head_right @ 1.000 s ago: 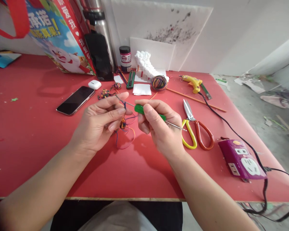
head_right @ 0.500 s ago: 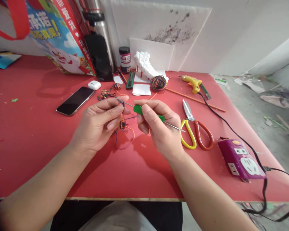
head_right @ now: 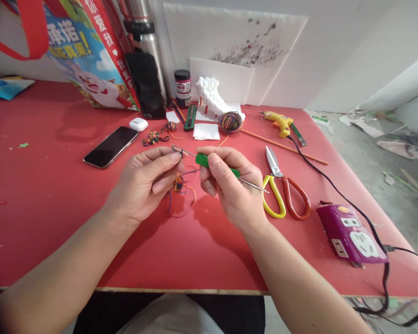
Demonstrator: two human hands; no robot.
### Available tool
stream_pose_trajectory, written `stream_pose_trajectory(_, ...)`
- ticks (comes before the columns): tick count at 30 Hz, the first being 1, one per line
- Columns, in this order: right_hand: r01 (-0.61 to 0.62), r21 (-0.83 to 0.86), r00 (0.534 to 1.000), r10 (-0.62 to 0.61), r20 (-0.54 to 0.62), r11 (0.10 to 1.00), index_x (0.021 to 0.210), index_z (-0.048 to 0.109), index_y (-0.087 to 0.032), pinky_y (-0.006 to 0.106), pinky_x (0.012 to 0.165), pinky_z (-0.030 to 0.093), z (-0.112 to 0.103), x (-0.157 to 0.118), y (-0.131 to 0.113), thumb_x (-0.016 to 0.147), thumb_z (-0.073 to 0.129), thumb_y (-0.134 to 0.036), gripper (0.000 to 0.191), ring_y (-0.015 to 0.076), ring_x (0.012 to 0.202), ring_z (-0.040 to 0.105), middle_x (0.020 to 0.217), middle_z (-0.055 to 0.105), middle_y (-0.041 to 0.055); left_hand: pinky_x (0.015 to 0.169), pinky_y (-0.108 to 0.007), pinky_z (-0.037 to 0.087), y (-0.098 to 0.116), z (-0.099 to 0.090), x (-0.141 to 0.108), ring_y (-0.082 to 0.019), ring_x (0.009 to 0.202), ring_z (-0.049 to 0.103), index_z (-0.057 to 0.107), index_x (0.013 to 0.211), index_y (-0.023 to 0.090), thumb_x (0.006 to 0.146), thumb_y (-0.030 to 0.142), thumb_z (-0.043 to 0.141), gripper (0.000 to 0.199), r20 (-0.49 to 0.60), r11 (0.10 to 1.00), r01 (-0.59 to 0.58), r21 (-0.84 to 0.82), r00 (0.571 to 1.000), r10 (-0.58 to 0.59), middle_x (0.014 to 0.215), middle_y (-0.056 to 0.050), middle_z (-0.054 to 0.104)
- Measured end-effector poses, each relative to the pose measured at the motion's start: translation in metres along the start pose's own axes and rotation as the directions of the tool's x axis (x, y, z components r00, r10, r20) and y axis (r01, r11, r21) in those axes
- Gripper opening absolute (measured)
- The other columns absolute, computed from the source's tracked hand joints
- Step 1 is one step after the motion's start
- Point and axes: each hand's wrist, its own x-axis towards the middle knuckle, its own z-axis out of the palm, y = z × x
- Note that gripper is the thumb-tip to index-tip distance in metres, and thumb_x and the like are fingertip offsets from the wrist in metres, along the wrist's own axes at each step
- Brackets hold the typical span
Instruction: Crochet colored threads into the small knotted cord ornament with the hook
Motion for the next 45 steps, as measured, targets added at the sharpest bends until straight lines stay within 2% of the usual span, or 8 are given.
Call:
stream_pose_trajectory(7, -0.022, -0.038, 1.000, 0.022, 0.005, 0.999, 0.102, 0.083, -0.025, 0.026, 0.046, 0.042, -0.0005, 0.0004, -0.0008, 0.095, 0.083, -0.046, 0.023, 0.0098, 0.052, 0.051, 0.070, 0.065, -0.0021, 0.041, -0.019, 0.030, 0.0003, 0.0002, 0.0001, 0.000, 0.039, 0.036, 0.078, 0.072, 0.015, 0.084, 0.014, 0.082, 0.012, -0.021, 1.000, 0.012, 0.000, 1.000, -0.012, 0.068, -0.002, 0.075)
stream_pose_trajectory(12, -0.032, -0.006, 0.999, 0.032, 0.020, 0.999, 0.101, 0.085, -0.024, 0.025, 0.048, 0.042, -0.0010, -0.0009, -0.0021, 0.095, 0.082, -0.040, 0.017, 0.0096, 0.052, 0.052, 0.069, 0.066, -0.0019, 0.042, -0.019, 0.030, 0.0007, 0.0007, -0.0004, 0.000, 0.039, 0.036, 0.082, 0.081, 0.014, 0.084, 0.009, 0.080, 0.006, -0.001, 1.000, -0.023, -0.008, 1.000, 0.023, 0.071, -0.004, 0.077)
stream_pose_trajectory(18, -0.044, -0.032, 0.999, 0.044, -0.018, 0.999, 0.097, 0.085, -0.025, 0.025, 0.047, 0.042, 0.0000, 0.0003, -0.0032, 0.091, 0.085, -0.043, 0.019, 0.0110, 0.054, 0.052, 0.067, 0.066, -0.0010, 0.041, -0.018, 0.030, 0.0011, 0.0001, 0.0006, -0.001, 0.040, 0.036, 0.088, 0.092, 0.017, 0.083, 0.005, 0.078, 0.018, -0.035, 0.998, -0.065, -0.005, 0.997, 0.065, 0.075, -0.004, 0.079)
stream_pose_trajectory(24, -0.039, -0.016, 0.999, 0.039, 0.004, 0.999, 0.097, 0.084, -0.026, 0.025, 0.045, 0.041, 0.0002, 0.0018, -0.0038, 0.090, 0.085, -0.045, 0.020, 0.0109, 0.052, 0.050, 0.067, 0.065, -0.0015, 0.040, -0.017, 0.029, 0.0029, -0.0001, 0.0011, 0.000, 0.040, 0.037, 0.088, 0.090, 0.017, 0.083, 0.003, 0.074, 0.021, -0.045, 0.998, -0.054, -0.034, 0.998, 0.052, 0.074, -0.005, 0.079)
stream_pose_trajectory(33, -0.043, -0.002, 0.999, 0.043, -0.010, 0.999, 0.093, 0.086, -0.026, 0.025, 0.046, 0.042, -0.0007, 0.0010, -0.0035, 0.090, 0.084, -0.037, 0.011, 0.0103, 0.052, 0.051, 0.068, 0.067, -0.0007, 0.040, -0.017, 0.030, 0.0046, 0.0003, 0.0007, -0.001, 0.040, 0.037, 0.088, 0.089, 0.016, 0.082, 0.003, 0.075, 0.020, -0.054, 0.998, -0.053, -0.035, 0.997, 0.051, 0.072, -0.004, 0.078)
stream_pose_trajectory(45, -0.047, 0.009, 0.998, 0.047, -0.031, 0.999, 0.089, 0.086, -0.025, 0.023, 0.044, 0.040, 0.0008, 0.0018, -0.0052, 0.086, 0.087, -0.035, 0.010, 0.0097, 0.051, 0.050, 0.064, 0.066, -0.0012, 0.040, -0.014, 0.031, 0.0029, -0.0013, 0.0022, 0.001, 0.039, 0.040, 0.089, 0.089, 0.016, 0.084, 0.000, 0.071, 0.025, -0.025, 0.994, -0.103, -0.045, 0.994, 0.102, 0.072, -0.005, 0.079)
